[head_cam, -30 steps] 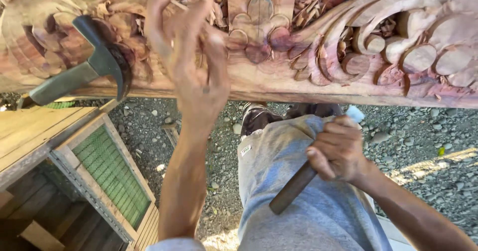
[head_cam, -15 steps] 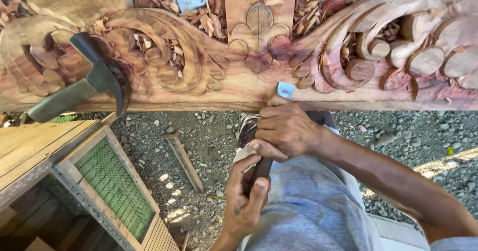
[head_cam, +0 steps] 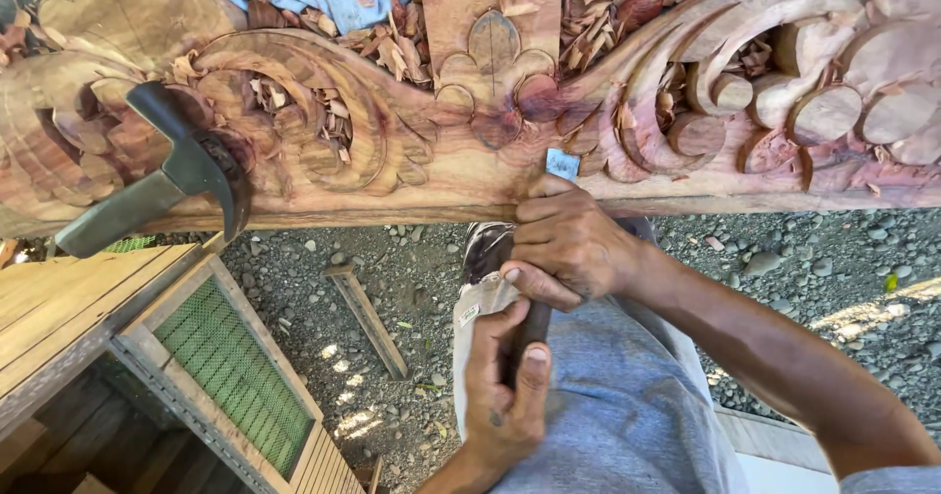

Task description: Woodworker uses a mallet and chisels to carve intricate decorative patterns into a large piece of wood.

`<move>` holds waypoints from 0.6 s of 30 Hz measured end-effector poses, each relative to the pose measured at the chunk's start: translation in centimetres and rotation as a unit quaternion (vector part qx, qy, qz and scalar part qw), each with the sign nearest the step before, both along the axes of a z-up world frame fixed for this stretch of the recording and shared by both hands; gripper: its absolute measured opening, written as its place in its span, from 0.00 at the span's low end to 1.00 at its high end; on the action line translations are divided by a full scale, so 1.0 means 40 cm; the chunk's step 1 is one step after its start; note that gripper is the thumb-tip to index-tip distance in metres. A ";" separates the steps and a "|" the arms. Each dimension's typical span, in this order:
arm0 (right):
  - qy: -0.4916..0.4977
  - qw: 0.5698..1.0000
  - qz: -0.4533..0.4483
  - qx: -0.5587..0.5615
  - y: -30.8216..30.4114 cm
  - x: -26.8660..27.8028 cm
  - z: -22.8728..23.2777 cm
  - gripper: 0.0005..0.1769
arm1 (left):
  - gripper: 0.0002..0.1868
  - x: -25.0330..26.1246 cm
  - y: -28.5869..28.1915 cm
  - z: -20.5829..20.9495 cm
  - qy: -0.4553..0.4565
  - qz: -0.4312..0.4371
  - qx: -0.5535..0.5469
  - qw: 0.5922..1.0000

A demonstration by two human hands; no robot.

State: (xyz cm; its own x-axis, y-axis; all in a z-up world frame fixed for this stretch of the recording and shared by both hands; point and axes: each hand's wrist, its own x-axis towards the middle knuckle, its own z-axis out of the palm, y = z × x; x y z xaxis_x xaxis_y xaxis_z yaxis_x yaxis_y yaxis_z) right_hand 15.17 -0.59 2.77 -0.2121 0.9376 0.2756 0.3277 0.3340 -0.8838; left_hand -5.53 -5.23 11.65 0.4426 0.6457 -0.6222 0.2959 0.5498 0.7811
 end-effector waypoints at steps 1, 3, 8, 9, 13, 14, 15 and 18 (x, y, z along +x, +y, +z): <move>0.004 1.000 0.018 -0.012 0.001 0.006 0.002 0.18 | 0.20 0.006 -0.021 -0.013 -0.014 0.013 0.035 0.999; 0.005 0.999 0.036 -0.024 -0.002 0.014 0.006 0.19 | 0.19 0.011 -0.054 -0.030 -0.030 0.026 0.069 0.997; -0.077 0.995 0.034 0.055 -0.034 0.038 0.099 0.21 | 0.18 -0.028 -0.066 -0.011 -0.105 0.059 -0.040 0.992; -0.077 0.995 0.039 0.058 -0.063 0.047 0.156 0.21 | 0.18 -0.036 -0.031 0.015 -0.106 0.064 -0.037 0.992; -0.200 0.974 -0.064 0.083 -0.186 0.040 0.263 0.18 | 0.16 -0.063 0.058 0.068 -0.266 -0.188 0.138 0.935; -0.184 0.979 -0.077 -0.028 -0.199 0.039 0.250 0.13 | 0.19 -0.055 0.080 0.056 -0.292 -0.214 0.069 0.930; -0.186 0.979 -0.075 -0.026 -0.204 0.040 0.240 0.13 | 0.19 -0.039 0.101 0.038 -0.293 -0.212 0.072 0.930; -0.198 0.969 -0.105 -0.104 -0.216 0.054 0.203 0.13 | 0.11 0.042 0.173 -0.022 -0.037 -0.186 0.229 0.955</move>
State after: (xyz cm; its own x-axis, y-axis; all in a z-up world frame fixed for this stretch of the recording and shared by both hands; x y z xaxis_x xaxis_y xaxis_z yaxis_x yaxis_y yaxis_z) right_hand 17.31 -9.21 10.90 -0.0613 0.9981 0.0109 0.6968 0.0506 -0.7154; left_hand -3.85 1.68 10.77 0.7270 0.6314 -0.2698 0.3382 0.0128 0.9410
